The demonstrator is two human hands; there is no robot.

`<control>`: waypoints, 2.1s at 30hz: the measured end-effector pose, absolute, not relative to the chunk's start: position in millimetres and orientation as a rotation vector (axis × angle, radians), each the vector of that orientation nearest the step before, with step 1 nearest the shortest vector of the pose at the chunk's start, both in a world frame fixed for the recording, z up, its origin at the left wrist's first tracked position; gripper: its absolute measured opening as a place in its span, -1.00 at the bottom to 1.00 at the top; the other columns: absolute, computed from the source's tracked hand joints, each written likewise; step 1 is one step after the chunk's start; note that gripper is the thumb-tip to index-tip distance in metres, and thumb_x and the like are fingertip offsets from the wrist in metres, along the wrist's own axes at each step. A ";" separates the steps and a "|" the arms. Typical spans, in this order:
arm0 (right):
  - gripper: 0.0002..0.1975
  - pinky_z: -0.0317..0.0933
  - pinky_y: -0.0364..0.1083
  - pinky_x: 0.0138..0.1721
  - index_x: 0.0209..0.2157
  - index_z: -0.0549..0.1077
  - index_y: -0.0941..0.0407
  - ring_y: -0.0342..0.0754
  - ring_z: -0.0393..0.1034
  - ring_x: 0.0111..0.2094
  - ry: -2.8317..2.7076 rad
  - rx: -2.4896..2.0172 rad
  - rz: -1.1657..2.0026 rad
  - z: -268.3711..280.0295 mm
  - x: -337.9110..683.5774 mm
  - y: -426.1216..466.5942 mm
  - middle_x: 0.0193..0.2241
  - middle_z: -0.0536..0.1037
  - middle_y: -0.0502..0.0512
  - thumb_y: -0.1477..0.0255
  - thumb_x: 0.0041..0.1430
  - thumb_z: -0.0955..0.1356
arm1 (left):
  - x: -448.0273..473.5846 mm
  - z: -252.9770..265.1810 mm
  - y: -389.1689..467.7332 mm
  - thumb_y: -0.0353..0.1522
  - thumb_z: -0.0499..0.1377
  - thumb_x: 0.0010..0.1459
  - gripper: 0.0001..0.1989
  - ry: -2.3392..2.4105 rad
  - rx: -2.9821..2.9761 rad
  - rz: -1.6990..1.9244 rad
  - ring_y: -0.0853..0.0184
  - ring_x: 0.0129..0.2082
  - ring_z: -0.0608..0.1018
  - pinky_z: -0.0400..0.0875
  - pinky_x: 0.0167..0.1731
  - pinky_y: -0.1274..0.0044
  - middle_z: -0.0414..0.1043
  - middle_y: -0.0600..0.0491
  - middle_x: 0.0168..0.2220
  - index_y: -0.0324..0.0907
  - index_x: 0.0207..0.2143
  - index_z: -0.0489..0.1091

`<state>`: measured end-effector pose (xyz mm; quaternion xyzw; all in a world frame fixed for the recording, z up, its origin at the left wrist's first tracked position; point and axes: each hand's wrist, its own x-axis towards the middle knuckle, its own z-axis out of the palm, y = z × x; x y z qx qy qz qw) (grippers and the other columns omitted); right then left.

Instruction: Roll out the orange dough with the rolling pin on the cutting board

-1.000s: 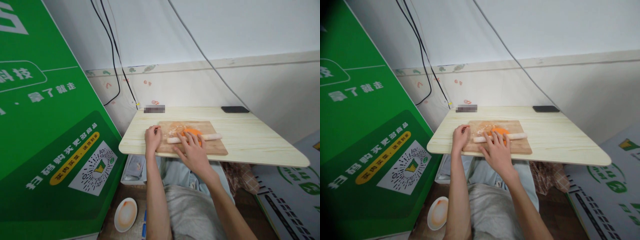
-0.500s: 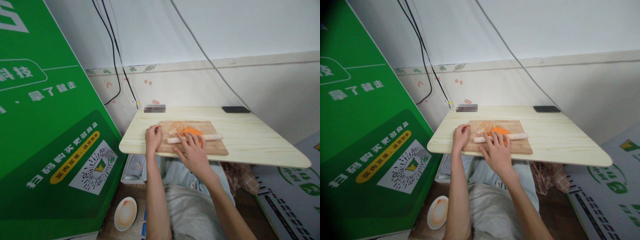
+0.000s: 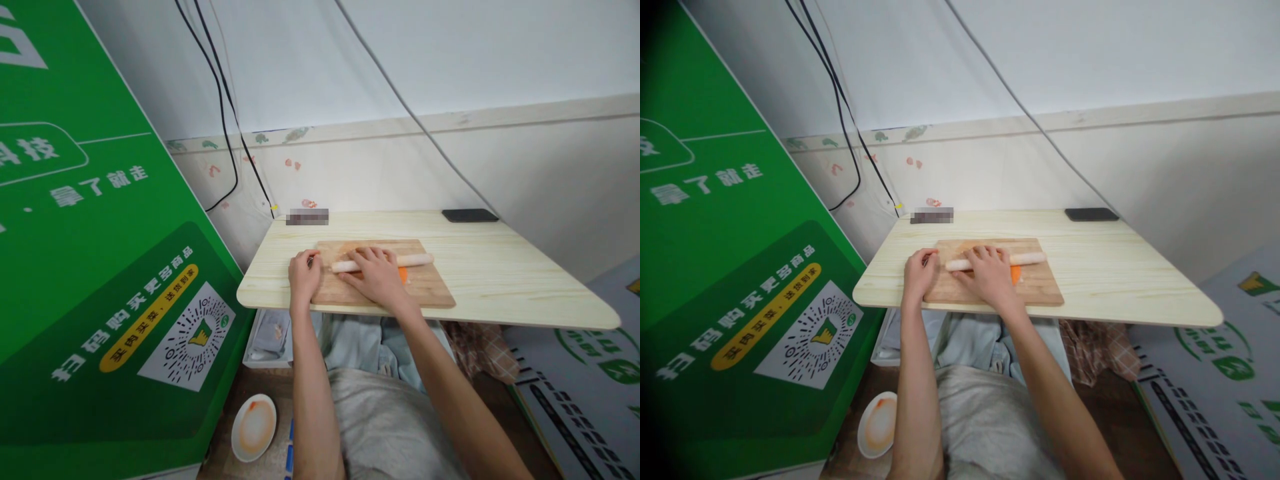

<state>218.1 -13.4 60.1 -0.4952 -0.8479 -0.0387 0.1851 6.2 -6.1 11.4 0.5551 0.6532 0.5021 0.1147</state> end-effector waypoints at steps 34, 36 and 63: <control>-0.37 -0.02 0.24 0.42 0.48 0.42 0.06 0.29 0.35 0.32 -2.287 -1.388 -0.234 40.6 221.0 -52.0 0.31 0.59 0.34 0.03 0.61 0.23 | 7.5 12.4 -7.0 -0.38 0.17 0.40 -0.75 1.915 1.627 1.473 0.13 -0.02 0.70 0.55 0.16 0.28 0.74 -0.11 -0.03 -0.13 -0.08 0.67; -0.39 0.01 0.24 0.40 0.44 0.45 0.07 0.31 0.35 0.31 -2.313 -1.415 -0.210 47.2 218.0 -37.0 0.33 0.58 0.33 0.04 0.60 0.26 | 7.3 12.0 -6.9 -0.38 0.17 0.40 -0.75 1.912 1.631 1.476 0.12 -0.02 0.70 0.55 0.15 0.27 0.74 -0.12 -0.02 -0.14 -0.08 0.67; -0.56 0.11 0.23 0.26 0.20 0.60 0.05 0.31 0.35 0.30 -2.376 -1.483 -0.158 68.1 210.4 -8.6 0.32 0.60 0.27 0.05 0.55 0.37 | 6.1 10.2 -3.6 -0.38 0.17 0.40 -0.76 1.922 1.606 1.448 0.15 0.00 0.69 0.56 0.16 0.30 0.74 -0.08 -0.01 -0.10 -0.09 0.67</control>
